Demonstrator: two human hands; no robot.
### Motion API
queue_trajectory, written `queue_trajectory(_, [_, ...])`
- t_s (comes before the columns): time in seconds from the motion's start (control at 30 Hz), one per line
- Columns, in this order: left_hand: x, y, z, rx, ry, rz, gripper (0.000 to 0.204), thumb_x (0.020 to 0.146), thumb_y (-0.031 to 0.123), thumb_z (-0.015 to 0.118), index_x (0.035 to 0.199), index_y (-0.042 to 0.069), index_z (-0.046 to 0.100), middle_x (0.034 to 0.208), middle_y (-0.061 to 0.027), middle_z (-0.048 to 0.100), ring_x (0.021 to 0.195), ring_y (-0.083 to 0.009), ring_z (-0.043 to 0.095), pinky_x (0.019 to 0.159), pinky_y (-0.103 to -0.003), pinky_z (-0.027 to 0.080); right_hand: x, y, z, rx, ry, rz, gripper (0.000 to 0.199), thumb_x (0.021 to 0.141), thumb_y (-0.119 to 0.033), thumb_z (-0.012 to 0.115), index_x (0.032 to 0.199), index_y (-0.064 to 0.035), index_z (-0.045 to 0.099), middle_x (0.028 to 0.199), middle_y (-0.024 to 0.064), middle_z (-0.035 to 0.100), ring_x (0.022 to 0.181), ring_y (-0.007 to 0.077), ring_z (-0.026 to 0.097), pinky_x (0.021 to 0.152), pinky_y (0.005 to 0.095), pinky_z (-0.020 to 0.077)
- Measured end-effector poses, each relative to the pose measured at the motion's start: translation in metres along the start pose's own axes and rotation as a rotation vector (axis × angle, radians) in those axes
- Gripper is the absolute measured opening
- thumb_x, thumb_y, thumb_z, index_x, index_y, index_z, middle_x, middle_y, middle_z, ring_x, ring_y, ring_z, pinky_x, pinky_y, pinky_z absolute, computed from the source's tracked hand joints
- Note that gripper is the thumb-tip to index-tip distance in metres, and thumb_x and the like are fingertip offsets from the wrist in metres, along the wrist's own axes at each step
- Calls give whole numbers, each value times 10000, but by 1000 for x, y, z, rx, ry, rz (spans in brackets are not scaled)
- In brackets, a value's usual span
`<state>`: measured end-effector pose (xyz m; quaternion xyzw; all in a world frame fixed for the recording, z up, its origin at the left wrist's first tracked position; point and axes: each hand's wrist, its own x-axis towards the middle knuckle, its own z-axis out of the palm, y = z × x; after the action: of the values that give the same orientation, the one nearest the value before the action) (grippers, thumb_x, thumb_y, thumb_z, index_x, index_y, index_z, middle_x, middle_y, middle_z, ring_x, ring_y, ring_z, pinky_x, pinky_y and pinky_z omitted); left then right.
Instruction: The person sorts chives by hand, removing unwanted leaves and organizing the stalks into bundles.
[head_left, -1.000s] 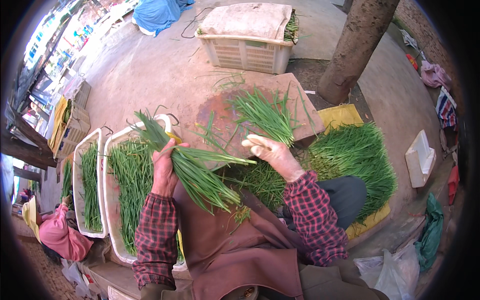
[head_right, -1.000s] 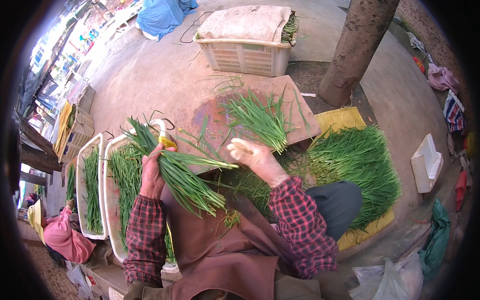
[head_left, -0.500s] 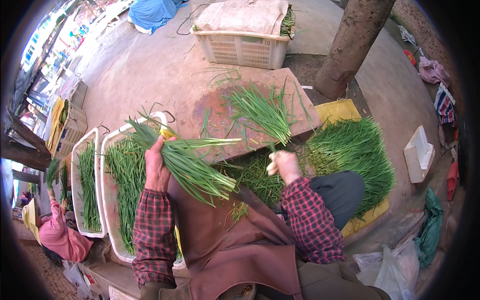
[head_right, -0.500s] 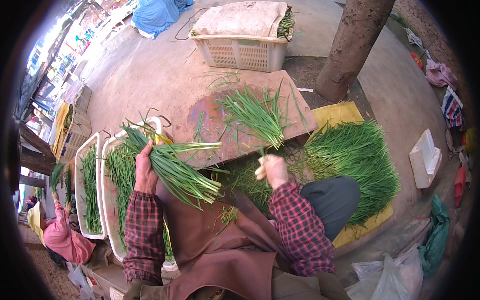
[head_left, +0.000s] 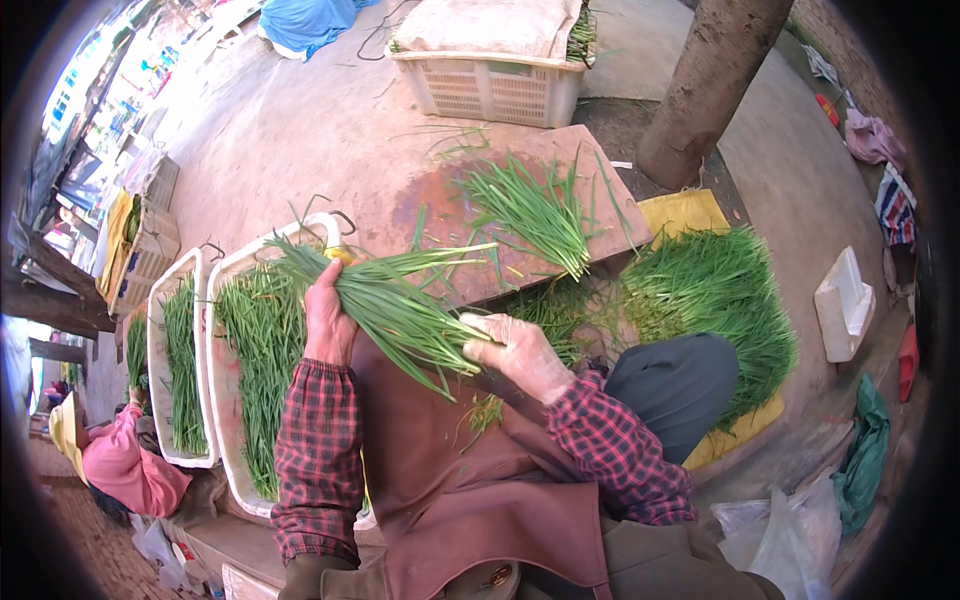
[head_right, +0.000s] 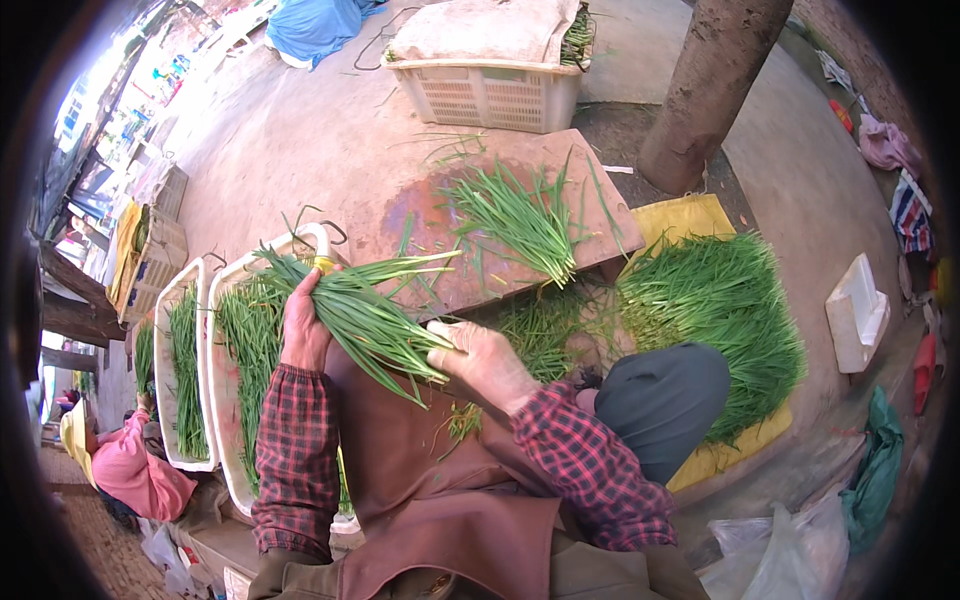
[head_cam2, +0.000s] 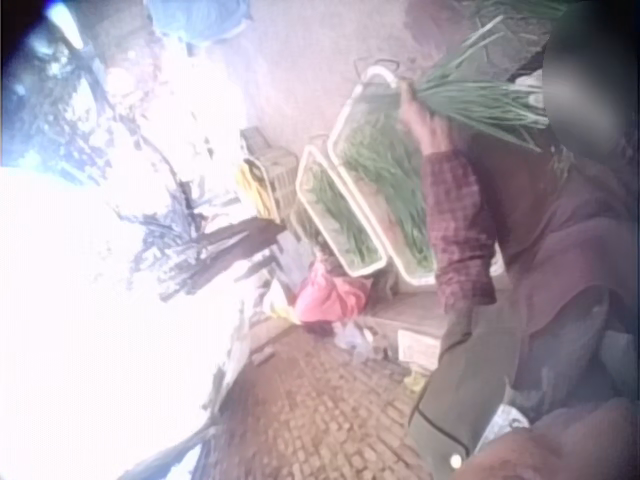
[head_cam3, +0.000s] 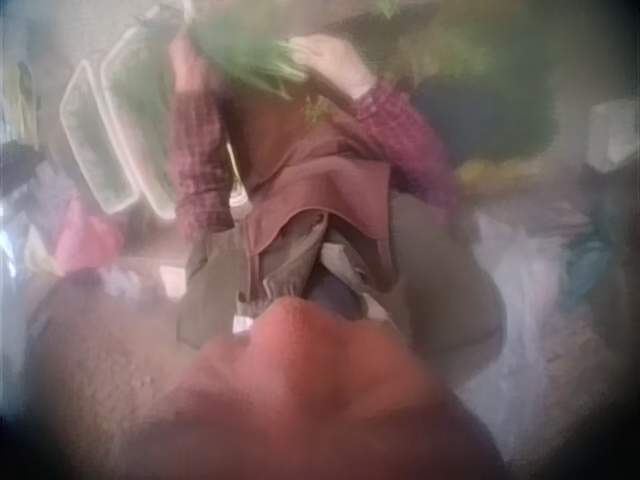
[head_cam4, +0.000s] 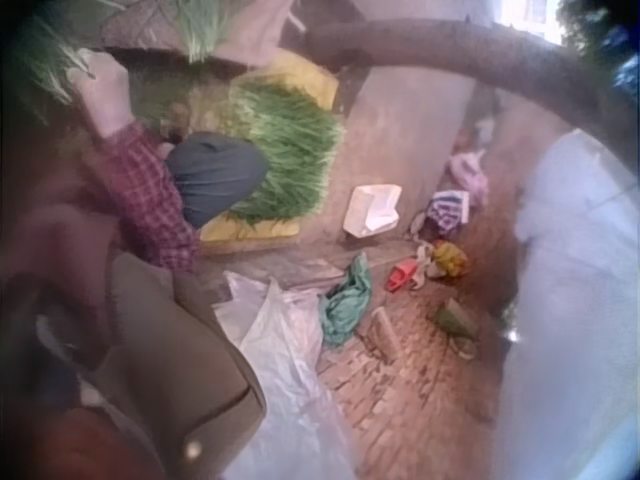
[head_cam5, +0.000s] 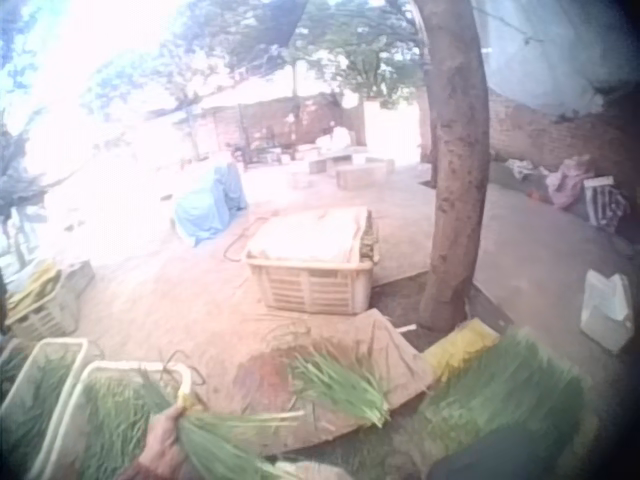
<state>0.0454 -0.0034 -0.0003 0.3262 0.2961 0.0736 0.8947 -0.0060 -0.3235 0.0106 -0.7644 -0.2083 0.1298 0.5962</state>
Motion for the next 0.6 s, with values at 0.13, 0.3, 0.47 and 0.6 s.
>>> queue_trajectory(0.13, [-8,-10,3,138,27,-47,304,1005,151,542,1192,-88,521,1026,-213,676,904,-334,696,842,-481,597,32,17,-5,562,171,317,178,903,-47,702,1067,14,733,932,16,734,821,64,637,773,245,521])
queue_trajectory(0.3, [-26,-19,16,243,16,-123,303,984,168,564,1197,-47,558,1033,-179,705,875,-303,705,815,-422,601,51,10,-25,678,95,298,145,929,-50,654,1023,33,726,872,53,732,717,102,651,690,255,533])
queue_trajectory(0.47, [-16,-29,11,259,37,-124,296,1006,133,523,1207,-82,500,1020,-222,681,885,-345,704,775,-480,615,53,30,-30,767,87,356,202,985,-108,581,1066,38,695,789,97,706,654,163,667,633,278,548])
queue_trajectory(0.6, [-3,-36,-3,296,137,-32,332,1030,149,491,1217,-125,492,1049,-256,666,878,-363,697,820,-487,604,49,39,-20,805,190,456,224,1001,-143,583,1111,33,668,859,132,732,665,188,697,664,284,567])
